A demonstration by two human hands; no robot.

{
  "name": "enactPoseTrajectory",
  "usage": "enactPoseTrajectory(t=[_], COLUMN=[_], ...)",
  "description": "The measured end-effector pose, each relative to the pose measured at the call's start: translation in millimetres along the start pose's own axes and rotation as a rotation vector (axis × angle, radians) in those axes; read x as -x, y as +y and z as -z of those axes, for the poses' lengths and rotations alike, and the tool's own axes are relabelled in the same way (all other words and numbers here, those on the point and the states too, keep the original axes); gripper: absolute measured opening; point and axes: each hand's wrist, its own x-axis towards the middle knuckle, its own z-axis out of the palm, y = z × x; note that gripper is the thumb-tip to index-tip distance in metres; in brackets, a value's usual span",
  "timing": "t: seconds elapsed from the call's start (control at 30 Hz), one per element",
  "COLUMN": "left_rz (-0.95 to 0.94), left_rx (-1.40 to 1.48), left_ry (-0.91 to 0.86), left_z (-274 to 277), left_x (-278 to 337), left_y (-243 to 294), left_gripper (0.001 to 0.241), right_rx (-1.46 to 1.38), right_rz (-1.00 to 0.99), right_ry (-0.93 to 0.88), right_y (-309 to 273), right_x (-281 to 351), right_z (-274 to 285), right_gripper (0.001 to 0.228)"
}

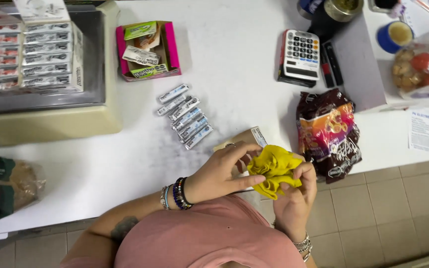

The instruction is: Cleaning individual candy packs with a cloth and stocking them into a display box on a store counter.

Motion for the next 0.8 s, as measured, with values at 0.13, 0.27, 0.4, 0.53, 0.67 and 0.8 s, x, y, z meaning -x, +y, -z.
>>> enactPoseTrajectory(t=[0.13, 0.27, 0.4, 0.53, 0.67, 0.8], left_rz=[-0.128, -0.210, -0.136, -0.057, -0.011, 0.088], left_rx=[-0.034, -0.050, 0.153, 0.236, 0.228, 0.201], left_ry=[-0.053, -0.168, -0.252, -0.326, -0.530, -0.662], left_z=[-19.0, -41.3, -66.1, -81.9, -96.6, -108.6], left_x=[-4.9, -9.9, -19.1, -31.1, -37.6, -37.9], left_y=[1.1, -0.1, 1.9, 5.5, 14.5, 3.5], left_gripper=[0.020, 0.008, 0.008, 0.013, 0.011, 0.018], right_rx=[0.010, 0.464, 0.672, 0.558, 0.223, 0.056], right_rz=[0.044, -0.004, 0.152, 0.055, -0.099, -0.135], right_ry=[-0.007, 0.063, 0.169, 0.385, 0.341, 0.153], right_y=[-0.1, -25.0, -39.6, -47.5, -45.2, -39.0], right_x=[23.9, 48.8, 67.2, 94.6, 98.5, 105.5], right_z=[21.4, 34.7, 61.8, 107.8, 135.7, 143.0], right_gripper=[0.031, 0.055, 0.017, 0.009, 0.012, 0.076])
